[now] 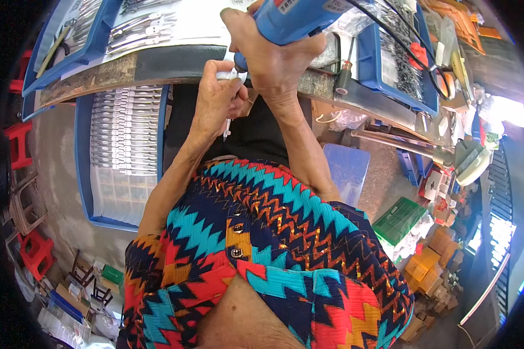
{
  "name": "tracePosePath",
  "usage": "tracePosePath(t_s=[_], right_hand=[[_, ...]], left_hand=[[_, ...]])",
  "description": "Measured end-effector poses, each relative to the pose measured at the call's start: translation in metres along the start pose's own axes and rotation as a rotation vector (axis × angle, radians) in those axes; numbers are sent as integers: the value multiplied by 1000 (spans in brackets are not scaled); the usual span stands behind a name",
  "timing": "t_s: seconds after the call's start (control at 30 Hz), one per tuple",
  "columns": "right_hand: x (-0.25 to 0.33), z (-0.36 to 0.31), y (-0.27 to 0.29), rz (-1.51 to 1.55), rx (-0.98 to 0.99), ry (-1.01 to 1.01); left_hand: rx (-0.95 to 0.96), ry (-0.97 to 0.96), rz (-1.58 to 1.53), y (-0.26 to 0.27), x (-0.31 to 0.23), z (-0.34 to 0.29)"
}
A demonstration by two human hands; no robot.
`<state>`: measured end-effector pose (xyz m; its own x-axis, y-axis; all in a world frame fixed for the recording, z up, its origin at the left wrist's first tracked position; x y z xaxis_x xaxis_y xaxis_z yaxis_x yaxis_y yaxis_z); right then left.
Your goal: Assembling small electronic components into plastic housings using an electric screwdriver.
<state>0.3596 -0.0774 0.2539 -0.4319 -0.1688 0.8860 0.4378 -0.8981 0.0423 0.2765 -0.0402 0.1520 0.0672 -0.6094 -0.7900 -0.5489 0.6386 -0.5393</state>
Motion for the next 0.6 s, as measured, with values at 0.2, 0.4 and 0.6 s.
tracePosePath(t_s=[0.2, 0.4, 0.6], right_hand=[[13, -2, 1, -30, 21, -223], [11, 3, -3, -275, 10, -174], [18, 1, 0, 39, 8, -184]], left_hand=[[-30, 6, 34, 3, 3, -2], [-13, -3, 41, -1, 0, -1], [-5, -6, 10, 2, 2, -4]])
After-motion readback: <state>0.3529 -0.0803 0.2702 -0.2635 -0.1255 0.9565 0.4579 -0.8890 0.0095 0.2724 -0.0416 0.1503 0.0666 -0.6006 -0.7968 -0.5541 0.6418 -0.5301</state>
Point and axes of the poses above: each hand's wrist, its own z-axis towards the middle knuckle, its own y-axis out of the back of the hand, x = y × z, the point moved 1 cm from there along z, towards the middle knuckle, and after that the axes turned 3 degrees about -z, right-handed, at the moved point
